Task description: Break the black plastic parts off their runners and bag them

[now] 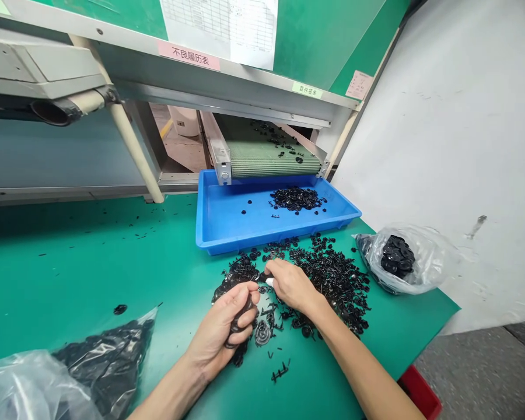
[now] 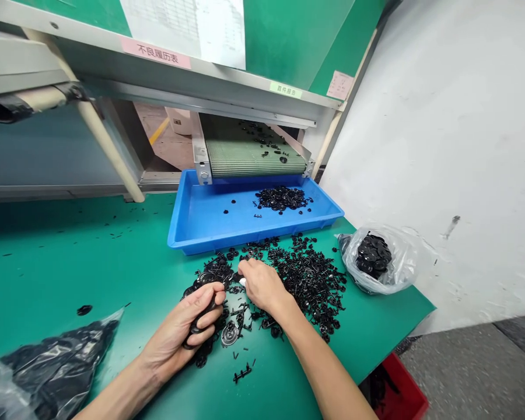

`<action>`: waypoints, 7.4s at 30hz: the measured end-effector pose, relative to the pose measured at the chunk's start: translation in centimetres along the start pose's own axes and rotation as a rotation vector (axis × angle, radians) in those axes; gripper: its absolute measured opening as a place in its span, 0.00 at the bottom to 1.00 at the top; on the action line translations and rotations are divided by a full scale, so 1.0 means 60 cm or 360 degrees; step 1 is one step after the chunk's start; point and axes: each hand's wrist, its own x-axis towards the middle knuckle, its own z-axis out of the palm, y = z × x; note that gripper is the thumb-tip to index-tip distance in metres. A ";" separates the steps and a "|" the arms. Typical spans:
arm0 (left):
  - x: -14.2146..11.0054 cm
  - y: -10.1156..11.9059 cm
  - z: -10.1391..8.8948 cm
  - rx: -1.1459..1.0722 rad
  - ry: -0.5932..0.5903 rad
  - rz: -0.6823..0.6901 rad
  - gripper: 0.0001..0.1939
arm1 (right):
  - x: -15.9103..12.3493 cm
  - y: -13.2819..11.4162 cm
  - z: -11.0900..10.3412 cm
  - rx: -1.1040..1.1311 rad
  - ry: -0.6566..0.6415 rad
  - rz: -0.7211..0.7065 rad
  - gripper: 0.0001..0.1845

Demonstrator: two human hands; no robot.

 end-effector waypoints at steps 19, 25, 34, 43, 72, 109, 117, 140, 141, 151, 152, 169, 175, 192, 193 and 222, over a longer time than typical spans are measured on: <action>-0.024 -0.039 0.019 0.1060 0.0217 0.0226 0.21 | -0.098 -0.072 0.025 0.0994 0.0389 -0.0159 0.16; -0.018 -0.034 0.016 0.0965 0.0332 0.0230 0.22 | -0.075 -0.087 0.032 0.0972 0.0393 -0.0092 0.15; -0.009 -0.024 0.010 0.0674 0.0221 0.0251 0.16 | -0.050 -0.044 0.027 0.0900 0.0302 0.0006 0.18; 0.008 0.021 -0.011 -0.0197 0.0223 0.0314 0.11 | 0.032 -0.017 0.022 0.0387 0.0072 -0.0274 0.24; -0.007 -0.010 -0.001 0.0954 0.0057 0.0224 0.14 | -0.073 -0.061 0.006 0.1305 0.0218 0.0183 0.07; -0.002 0.008 -0.005 0.0018 -0.0037 0.0208 0.14 | -0.108 -0.061 0.014 0.0571 0.0348 -0.0064 0.12; -0.012 -0.021 0.016 0.1066 -0.0040 0.0205 0.12 | -0.088 -0.056 0.021 0.1818 0.0430 0.0772 0.06; -0.018 -0.008 0.008 0.1842 -0.0296 0.0388 0.18 | -0.109 -0.063 -0.022 0.1295 -0.0031 0.0201 0.13; -0.018 -0.010 0.007 0.1854 -0.0284 0.0399 0.18 | -0.109 -0.065 -0.016 0.1325 0.0007 0.0242 0.11; -0.015 -0.008 0.010 0.1256 0.0003 0.0291 0.17 | -0.083 -0.050 0.005 0.1237 0.0159 0.0180 0.13; -0.013 -0.004 0.009 0.1091 0.0040 0.0292 0.16 | -0.073 -0.043 0.003 0.1111 0.0192 0.0129 0.14; 0.023 0.061 -0.049 -0.0332 0.0301 0.0655 0.17 | -0.004 -0.009 0.017 -0.0085 0.0001 -0.0215 0.26; 0.025 0.061 -0.054 -0.0422 0.0300 0.0599 0.08 | 0.022 -0.026 0.006 0.0115 0.0111 -0.0156 0.21; 0.021 0.052 -0.048 0.0005 0.0085 0.0401 0.14 | 0.072 -0.019 0.027 0.0503 0.0044 -0.0100 0.13; 0.020 0.049 -0.045 0.0083 0.0087 0.0386 0.14 | 0.066 -0.017 0.026 0.0556 0.0077 -0.0081 0.13; -0.010 0.033 -0.013 0.1962 -0.0526 0.0371 0.18 | -0.088 -0.062 -0.027 0.0921 0.0096 -0.0166 0.14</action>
